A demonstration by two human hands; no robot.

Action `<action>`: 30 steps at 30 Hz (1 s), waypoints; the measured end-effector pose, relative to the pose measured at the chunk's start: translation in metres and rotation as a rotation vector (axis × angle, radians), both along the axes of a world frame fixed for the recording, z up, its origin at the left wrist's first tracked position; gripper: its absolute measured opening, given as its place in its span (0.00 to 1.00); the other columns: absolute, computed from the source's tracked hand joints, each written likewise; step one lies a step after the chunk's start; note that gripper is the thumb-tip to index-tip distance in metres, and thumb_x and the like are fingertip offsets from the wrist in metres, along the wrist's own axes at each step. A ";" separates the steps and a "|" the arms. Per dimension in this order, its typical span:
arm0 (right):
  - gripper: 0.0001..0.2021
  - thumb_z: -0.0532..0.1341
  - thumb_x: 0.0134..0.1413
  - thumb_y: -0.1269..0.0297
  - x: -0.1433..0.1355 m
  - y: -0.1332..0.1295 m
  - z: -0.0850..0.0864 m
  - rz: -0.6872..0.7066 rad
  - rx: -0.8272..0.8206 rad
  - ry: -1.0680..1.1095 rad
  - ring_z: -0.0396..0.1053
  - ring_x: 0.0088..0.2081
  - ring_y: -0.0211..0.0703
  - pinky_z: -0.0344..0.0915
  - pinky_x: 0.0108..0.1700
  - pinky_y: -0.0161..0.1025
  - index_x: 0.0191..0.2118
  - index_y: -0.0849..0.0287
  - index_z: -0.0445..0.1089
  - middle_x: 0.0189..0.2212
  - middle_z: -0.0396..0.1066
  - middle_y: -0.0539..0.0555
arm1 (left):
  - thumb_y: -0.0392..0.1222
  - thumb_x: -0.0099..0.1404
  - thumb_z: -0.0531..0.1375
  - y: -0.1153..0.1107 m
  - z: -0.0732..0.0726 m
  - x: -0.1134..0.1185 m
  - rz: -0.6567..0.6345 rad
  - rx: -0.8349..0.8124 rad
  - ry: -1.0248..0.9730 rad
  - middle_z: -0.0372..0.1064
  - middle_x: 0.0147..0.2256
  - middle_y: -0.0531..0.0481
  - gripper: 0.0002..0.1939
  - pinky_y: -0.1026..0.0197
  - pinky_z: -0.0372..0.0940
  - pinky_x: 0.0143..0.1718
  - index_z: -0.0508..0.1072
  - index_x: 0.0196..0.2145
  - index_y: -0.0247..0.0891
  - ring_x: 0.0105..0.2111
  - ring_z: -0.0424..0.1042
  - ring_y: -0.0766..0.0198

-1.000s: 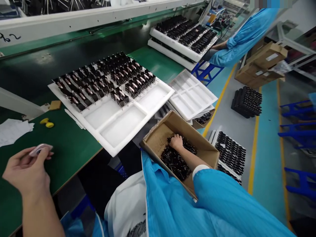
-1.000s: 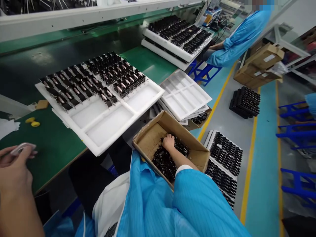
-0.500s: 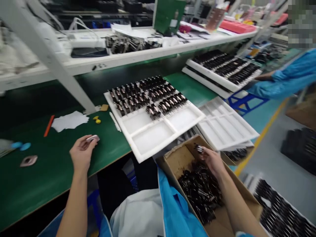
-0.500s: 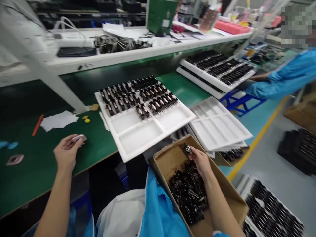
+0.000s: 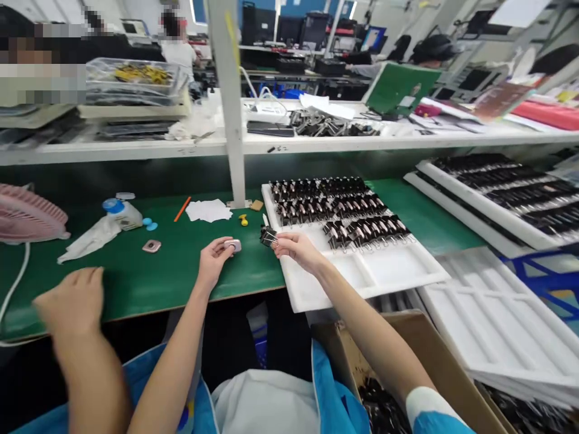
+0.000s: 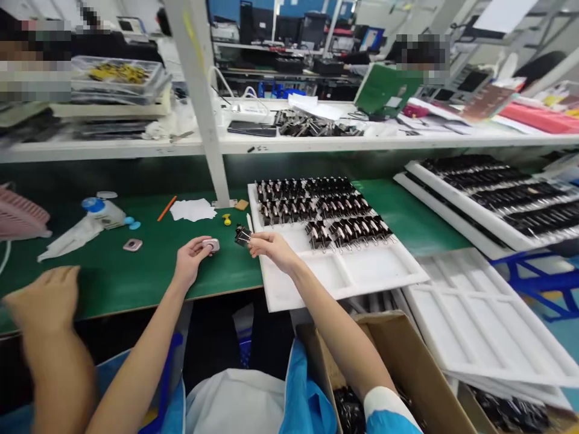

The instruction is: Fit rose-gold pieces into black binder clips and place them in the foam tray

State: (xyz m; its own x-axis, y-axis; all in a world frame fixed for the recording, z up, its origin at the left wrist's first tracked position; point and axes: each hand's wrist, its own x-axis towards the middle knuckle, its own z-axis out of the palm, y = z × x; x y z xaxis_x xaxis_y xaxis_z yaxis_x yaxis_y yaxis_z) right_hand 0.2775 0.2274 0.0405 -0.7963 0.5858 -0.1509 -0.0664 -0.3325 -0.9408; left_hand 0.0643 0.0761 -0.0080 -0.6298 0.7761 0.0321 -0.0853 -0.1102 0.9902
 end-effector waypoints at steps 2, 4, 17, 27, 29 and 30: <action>0.24 0.73 0.46 0.43 -0.022 0.000 -0.003 0.017 0.015 -0.033 0.68 0.23 0.38 0.66 0.25 0.35 0.30 0.62 0.72 0.26 0.73 0.54 | 0.55 0.49 0.76 -0.016 0.013 -0.017 0.020 0.011 -0.008 0.80 0.41 0.38 0.28 0.52 0.73 0.39 0.79 0.42 0.34 0.42 0.79 0.49; 0.26 0.69 0.50 0.38 -0.034 -0.003 -0.006 0.032 0.093 -0.061 0.63 0.18 0.36 0.57 0.19 0.34 0.27 0.60 0.68 0.21 0.70 0.52 | 0.54 0.49 0.77 -0.045 0.033 -0.049 0.071 0.044 -0.007 0.80 0.42 0.38 0.26 0.47 0.73 0.42 0.80 0.40 0.37 0.47 0.78 0.44; 0.29 0.63 0.59 0.39 -0.026 -0.014 -0.027 0.096 0.556 -0.199 0.65 0.28 0.41 0.61 0.32 0.39 0.49 0.63 0.76 0.28 0.71 0.52 | 0.50 0.46 0.78 -0.023 0.014 -0.008 -0.100 0.010 -0.158 0.81 0.37 0.37 0.26 0.50 0.76 0.37 0.82 0.40 0.33 0.36 0.80 0.48; 0.23 0.60 0.65 0.46 -0.026 -0.014 -0.024 0.182 0.747 -0.207 0.73 0.37 0.50 0.67 0.40 0.43 0.50 0.60 0.78 0.38 0.78 0.57 | 0.47 0.47 0.78 -0.011 0.002 0.000 -0.192 0.006 -0.216 0.81 0.37 0.39 0.24 0.52 0.76 0.37 0.83 0.40 0.33 0.31 0.79 0.54; 0.23 0.59 0.66 0.46 -0.029 -0.015 -0.026 0.173 0.756 -0.207 0.73 0.37 0.50 0.68 0.40 0.44 0.50 0.60 0.78 0.38 0.78 0.57 | 0.47 0.47 0.78 -0.010 0.001 0.000 -0.191 0.003 -0.200 0.81 0.36 0.39 0.24 0.52 0.76 0.37 0.83 0.41 0.33 0.30 0.79 0.54; 0.23 0.59 0.66 0.45 -0.031 -0.017 -0.025 0.168 0.757 -0.211 0.73 0.37 0.50 0.68 0.40 0.44 0.51 0.60 0.78 0.38 0.78 0.57 | 0.47 0.47 0.78 -0.010 0.001 -0.001 -0.190 0.002 -0.193 0.81 0.35 0.40 0.25 0.52 0.76 0.37 0.82 0.41 0.32 0.30 0.79 0.55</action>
State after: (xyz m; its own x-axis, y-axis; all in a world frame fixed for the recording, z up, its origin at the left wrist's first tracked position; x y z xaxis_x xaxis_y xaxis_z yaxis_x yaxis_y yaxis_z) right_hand 0.2461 0.2108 0.0153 -0.8820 0.4641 0.0821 0.1322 0.4108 -0.9021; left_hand 0.0634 0.0666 -0.0070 -0.4676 0.8809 -0.0724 -0.2918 -0.0765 0.9534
